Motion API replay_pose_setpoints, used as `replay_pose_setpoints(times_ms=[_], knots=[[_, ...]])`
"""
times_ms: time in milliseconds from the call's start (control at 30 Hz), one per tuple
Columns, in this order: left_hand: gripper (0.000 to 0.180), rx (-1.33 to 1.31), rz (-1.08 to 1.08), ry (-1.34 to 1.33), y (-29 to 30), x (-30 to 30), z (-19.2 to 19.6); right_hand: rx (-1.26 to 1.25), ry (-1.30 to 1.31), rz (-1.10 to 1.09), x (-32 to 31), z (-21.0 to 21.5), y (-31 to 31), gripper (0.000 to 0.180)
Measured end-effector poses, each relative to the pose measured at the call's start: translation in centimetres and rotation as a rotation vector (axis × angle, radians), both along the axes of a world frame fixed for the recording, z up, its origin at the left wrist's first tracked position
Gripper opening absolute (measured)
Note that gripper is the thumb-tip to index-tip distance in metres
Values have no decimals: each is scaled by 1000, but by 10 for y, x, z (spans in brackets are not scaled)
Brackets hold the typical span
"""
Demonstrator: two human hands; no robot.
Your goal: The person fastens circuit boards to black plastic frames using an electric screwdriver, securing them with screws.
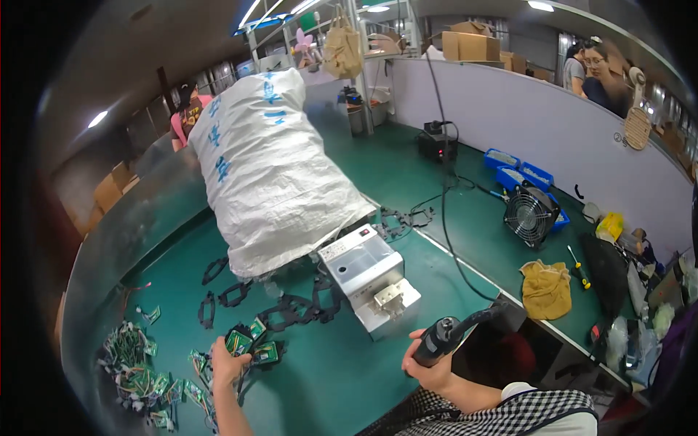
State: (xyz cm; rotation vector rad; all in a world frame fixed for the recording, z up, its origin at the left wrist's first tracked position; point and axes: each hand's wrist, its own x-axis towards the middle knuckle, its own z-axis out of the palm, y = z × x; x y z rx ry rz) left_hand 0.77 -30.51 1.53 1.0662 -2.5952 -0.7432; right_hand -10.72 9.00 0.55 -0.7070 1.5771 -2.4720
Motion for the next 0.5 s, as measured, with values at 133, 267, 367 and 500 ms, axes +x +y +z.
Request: replay_pose_setpoints(times_ms=[133, 267, 367, 500], knots=[[53, -167, -27, 178, 5, 17, 23, 58, 52, -41, 3, 4, -4, 44], [45, 98, -47, 375, 0, -14, 99, 49, 89, -121, -4, -10, 4, 46], [54, 44, -111, 208, 7, -30, 107, -17, 56, -78, -6, -3, -4, 46], [60, 238, -224, -249, -17, -49, 60, 19, 33, -73, -4, -1, -8, 48]])
